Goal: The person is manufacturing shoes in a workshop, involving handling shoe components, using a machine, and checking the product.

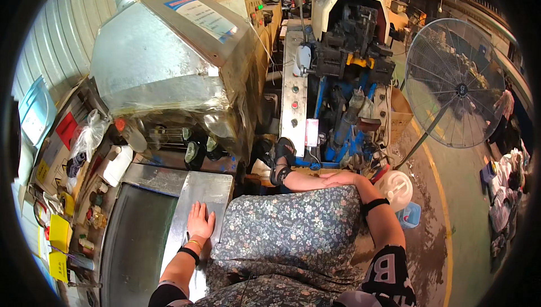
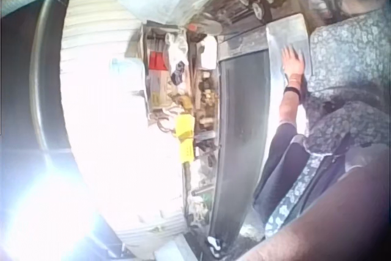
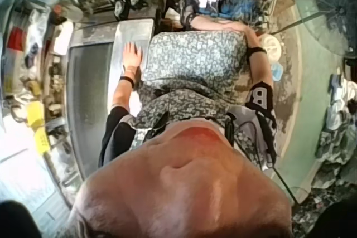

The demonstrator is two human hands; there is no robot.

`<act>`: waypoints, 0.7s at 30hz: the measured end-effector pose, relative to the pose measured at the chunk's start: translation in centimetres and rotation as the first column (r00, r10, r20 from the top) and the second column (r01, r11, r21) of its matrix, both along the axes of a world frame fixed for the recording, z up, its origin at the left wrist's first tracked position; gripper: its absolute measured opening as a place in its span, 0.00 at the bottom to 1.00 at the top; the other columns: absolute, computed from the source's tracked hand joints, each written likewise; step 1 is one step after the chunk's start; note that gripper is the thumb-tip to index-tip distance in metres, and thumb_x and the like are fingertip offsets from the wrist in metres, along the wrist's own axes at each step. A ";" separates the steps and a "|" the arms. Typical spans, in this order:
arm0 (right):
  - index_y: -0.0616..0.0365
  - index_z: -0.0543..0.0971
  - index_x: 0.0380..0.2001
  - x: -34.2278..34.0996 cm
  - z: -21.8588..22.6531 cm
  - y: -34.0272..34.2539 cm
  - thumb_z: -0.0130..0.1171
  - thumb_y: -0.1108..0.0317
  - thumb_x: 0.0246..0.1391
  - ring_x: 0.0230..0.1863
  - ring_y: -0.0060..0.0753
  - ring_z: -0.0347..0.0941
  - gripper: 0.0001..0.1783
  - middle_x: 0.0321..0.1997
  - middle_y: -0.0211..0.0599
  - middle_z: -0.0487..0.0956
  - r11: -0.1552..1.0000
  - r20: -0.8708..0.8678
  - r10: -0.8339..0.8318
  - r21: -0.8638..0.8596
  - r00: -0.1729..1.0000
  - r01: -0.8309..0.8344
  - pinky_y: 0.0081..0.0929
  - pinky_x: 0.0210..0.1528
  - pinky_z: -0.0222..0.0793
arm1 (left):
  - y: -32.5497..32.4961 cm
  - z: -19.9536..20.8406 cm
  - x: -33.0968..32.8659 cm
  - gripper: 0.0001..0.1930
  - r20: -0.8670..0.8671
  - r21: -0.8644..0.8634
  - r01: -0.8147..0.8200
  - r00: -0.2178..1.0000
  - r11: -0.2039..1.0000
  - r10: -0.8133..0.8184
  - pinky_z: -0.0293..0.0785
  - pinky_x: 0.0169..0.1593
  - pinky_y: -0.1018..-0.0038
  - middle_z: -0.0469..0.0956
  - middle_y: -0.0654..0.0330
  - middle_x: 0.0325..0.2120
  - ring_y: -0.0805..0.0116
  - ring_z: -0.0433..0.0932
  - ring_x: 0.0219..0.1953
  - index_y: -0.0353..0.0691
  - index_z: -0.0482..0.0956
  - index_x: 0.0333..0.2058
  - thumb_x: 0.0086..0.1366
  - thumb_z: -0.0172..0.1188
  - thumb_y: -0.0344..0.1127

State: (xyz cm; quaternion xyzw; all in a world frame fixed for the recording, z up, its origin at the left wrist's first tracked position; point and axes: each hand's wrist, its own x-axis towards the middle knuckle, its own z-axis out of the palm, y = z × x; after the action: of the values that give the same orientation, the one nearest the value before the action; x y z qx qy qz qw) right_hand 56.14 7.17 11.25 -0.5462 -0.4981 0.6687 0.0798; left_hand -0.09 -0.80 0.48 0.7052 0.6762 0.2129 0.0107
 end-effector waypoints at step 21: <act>0.57 0.56 0.71 -1.0 2.0 -0.5 0.49 0.55 0.63 0.56 0.22 0.69 0.36 0.62 0.33 0.72 0.981 0.184 0.149 0.097 0.972 -0.169 0.19 0.58 0.61 | -0.3 0.3 0.1 0.30 -0.018 -0.029 -0.014 1.000 0.999 0.013 0.55 0.67 0.57 0.64 0.44 0.63 0.46 0.60 0.66 0.38 0.70 0.59 0.65 0.53 0.54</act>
State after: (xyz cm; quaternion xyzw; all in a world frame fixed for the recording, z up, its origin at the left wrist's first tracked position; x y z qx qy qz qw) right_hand 55.13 6.70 13.23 -0.5562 -0.5821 0.5931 0.0120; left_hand -0.01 -1.10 0.74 0.7023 0.6840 0.1969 0.0137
